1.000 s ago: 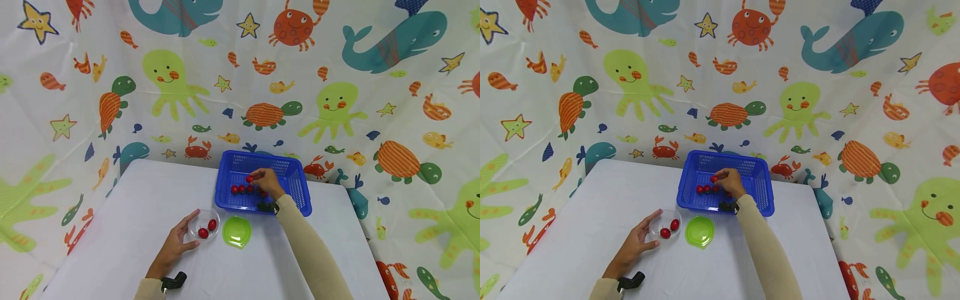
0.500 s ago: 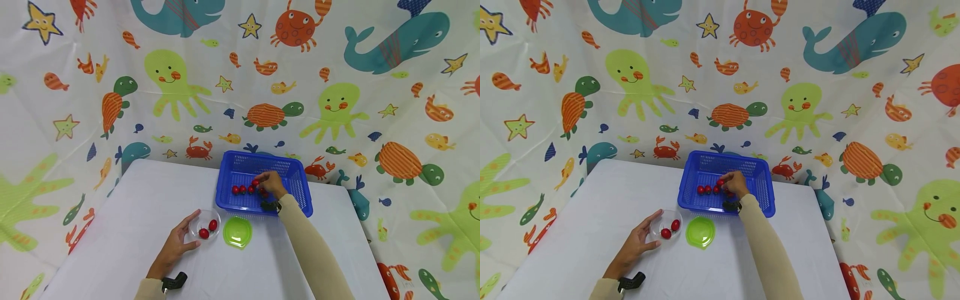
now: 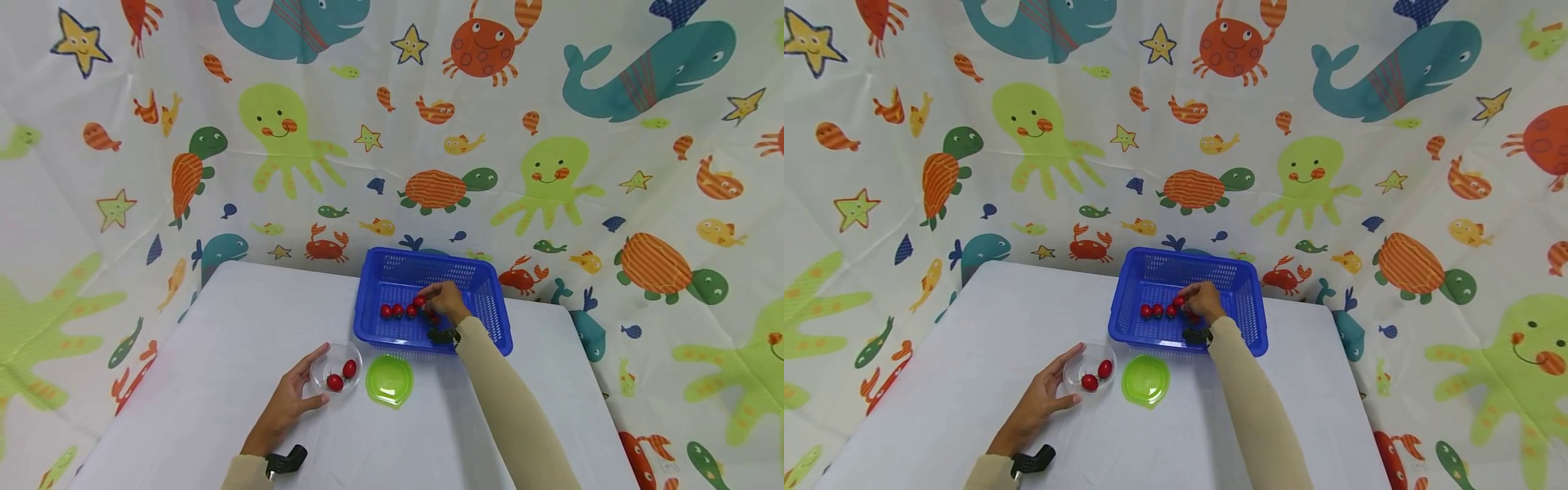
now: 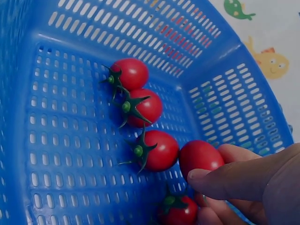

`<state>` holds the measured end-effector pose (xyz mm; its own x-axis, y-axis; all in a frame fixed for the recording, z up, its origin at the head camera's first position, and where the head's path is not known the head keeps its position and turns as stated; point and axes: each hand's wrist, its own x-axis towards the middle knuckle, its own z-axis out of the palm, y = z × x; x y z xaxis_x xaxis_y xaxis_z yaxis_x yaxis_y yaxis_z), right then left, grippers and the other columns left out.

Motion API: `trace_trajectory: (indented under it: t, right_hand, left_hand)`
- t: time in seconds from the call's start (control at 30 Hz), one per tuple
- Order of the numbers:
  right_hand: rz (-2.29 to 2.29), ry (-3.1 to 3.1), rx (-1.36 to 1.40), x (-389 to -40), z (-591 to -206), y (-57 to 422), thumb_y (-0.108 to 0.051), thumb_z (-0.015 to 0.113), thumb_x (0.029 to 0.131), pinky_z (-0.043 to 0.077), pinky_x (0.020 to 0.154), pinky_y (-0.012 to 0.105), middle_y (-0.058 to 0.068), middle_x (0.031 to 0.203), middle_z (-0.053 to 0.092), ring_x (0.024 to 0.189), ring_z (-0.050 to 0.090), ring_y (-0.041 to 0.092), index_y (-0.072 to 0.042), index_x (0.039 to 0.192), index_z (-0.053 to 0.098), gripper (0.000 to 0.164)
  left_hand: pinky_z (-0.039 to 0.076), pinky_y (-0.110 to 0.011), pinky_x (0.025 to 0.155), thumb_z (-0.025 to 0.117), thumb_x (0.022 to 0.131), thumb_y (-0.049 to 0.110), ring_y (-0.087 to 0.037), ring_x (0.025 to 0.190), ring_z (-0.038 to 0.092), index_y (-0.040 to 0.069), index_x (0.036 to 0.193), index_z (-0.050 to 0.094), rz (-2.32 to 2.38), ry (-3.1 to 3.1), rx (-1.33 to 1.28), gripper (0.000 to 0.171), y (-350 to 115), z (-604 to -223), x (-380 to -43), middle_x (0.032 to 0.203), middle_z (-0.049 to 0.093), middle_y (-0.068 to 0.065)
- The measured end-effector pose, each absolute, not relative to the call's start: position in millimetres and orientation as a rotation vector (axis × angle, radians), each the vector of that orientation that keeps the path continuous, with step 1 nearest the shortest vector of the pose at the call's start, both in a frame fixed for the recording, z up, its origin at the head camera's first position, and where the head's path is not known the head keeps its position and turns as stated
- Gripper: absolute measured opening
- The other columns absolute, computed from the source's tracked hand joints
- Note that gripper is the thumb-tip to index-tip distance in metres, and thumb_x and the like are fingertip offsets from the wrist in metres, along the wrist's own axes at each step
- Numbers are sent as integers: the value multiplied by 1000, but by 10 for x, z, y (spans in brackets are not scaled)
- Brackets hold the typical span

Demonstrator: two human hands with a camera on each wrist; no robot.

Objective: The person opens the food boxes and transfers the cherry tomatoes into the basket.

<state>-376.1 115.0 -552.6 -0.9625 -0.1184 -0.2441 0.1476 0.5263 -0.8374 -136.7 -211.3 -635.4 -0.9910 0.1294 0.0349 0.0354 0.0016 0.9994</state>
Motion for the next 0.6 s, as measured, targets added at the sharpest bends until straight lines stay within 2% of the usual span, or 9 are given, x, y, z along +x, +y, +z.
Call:
trace_trajectory:
  t: [0.17,0.37,0.6]
  right_hand:
    - [-1385,2501,38,-3762,-5523,1154,15,76,84,63,95,42,18,117,79,95,75,26,-1,113,80,33]
    - [-1386,2517,24,-3751,-5503,1179,9,78,87,58,107,48,17,121,79,113,74,32,1,120,78,33]
    - [-1491,2550,-49,-3618,-5311,1116,5,80,89,59,105,47,19,124,77,113,73,32,-4,116,79,29]
  left_hand:
    - [21,1,114,83,88,3,21,149,26,21,164,41,2163,2189,196,89,-2108,-6362,-1363,176,31,-7]
    - [21,2,114,83,88,3,20,149,25,20,165,40,2147,2210,211,89,-2104,-6375,-1365,176,31,-8]
    - [22,-1,116,84,87,1,19,151,26,22,164,41,2161,2192,170,91,-2082,-6353,-1352,176,32,-3]
